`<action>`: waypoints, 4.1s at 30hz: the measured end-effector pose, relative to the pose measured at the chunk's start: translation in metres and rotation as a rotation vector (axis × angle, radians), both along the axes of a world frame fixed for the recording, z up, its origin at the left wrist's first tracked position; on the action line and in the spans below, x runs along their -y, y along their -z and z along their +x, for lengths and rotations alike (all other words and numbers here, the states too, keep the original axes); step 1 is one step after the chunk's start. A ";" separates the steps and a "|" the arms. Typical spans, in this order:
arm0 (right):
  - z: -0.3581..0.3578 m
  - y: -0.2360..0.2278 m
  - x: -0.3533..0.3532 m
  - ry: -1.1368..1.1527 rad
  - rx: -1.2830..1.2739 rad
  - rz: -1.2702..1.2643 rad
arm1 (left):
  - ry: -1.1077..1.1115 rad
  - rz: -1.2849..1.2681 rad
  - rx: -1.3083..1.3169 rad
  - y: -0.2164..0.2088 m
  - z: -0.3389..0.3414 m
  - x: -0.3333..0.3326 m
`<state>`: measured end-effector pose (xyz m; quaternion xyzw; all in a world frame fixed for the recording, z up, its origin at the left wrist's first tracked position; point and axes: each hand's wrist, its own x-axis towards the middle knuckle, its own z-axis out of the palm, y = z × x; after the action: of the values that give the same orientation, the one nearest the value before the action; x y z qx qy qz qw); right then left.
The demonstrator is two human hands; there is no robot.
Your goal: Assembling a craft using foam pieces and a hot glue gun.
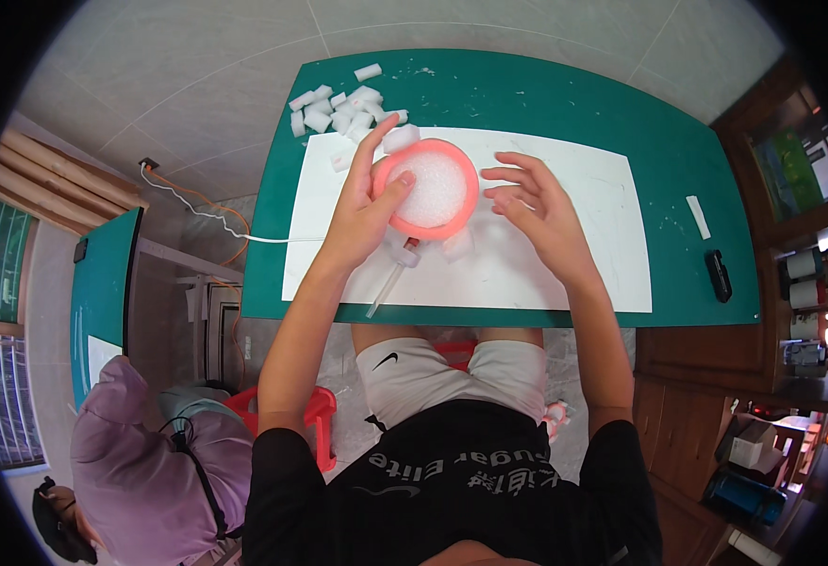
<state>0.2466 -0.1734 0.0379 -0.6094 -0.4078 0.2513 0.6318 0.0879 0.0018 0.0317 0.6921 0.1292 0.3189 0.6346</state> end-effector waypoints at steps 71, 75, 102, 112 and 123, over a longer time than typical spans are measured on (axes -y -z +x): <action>-0.009 0.042 0.040 -0.014 -0.056 0.015 | 0.338 -0.010 0.030 0.014 0.044 0.052; -0.008 0.042 0.040 -0.011 -0.023 0.002 | 0.370 -0.011 0.013 0.017 0.043 0.051; 0.020 0.063 0.056 0.215 -0.171 -0.062 | -0.375 0.589 -0.440 0.046 -0.022 -0.126; 0.025 0.059 0.064 0.305 -0.041 -0.100 | 0.278 0.880 -0.778 0.011 -0.039 -0.039; 0.015 0.058 0.060 0.299 0.124 -0.070 | 0.281 1.180 -0.709 0.027 -0.029 -0.037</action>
<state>0.2614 -0.2339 -0.0204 -0.6991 -0.3418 0.1304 0.6144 0.0594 0.0384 0.0051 0.9932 0.0430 0.0058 0.1078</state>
